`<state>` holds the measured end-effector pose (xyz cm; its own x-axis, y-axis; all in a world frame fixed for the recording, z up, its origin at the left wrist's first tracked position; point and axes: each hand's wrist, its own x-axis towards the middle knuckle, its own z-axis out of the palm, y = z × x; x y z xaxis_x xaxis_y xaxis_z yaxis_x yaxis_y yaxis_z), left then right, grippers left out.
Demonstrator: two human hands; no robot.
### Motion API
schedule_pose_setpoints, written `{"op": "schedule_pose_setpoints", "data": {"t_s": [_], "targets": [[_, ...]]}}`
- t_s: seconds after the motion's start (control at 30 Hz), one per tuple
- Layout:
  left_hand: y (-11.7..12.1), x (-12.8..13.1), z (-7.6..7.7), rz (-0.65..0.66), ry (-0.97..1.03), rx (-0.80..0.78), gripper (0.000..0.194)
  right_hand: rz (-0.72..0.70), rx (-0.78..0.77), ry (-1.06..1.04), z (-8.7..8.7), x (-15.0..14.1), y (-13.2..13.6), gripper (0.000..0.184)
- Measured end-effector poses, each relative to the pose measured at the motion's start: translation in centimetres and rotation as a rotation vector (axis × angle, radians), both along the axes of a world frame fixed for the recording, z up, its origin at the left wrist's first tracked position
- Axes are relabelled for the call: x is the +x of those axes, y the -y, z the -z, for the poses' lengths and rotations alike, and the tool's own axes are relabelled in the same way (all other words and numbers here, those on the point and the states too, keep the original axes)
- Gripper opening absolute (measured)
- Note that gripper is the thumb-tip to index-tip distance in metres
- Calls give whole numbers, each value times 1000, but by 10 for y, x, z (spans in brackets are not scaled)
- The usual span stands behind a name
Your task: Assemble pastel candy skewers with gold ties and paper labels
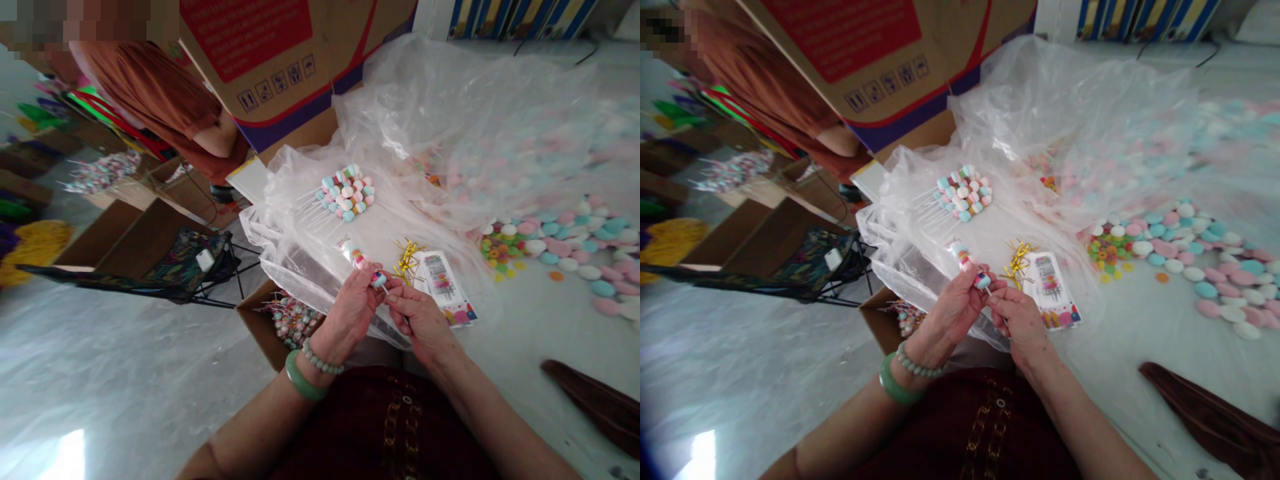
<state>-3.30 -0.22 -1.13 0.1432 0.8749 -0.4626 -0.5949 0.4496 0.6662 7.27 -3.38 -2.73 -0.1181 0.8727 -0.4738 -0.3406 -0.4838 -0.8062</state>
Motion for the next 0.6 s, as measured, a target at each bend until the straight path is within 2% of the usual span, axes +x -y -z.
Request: {"op": "schedule_pose_setpoints", "data": {"t_s": [0.1,0.17,0.27,0.33,0.47,0.53,0.6], "targets": [[-5,-7,2,68,64,-40,22,42,57,91,0,2,2,22],[-13,-17,1,89,123,-94,24,-15,60,125,0,3,3,19],[-27,-31,-1,-18,161,-137,20,-116,48,217,1,6,3,16],[-33,-34,-3,-108,160,-152,15,-142,161,496,1,7,4,18],[-38,-32,-6,-274,120,-202,20,-213,577,1241,0,6,10,21],[-40,-32,-6,-333,109,-232,22,-270,706,1423,0,4,12,24],[-41,-32,-5,-349,111,-252,22,-322,732,1467,1,4,13,24]]}}
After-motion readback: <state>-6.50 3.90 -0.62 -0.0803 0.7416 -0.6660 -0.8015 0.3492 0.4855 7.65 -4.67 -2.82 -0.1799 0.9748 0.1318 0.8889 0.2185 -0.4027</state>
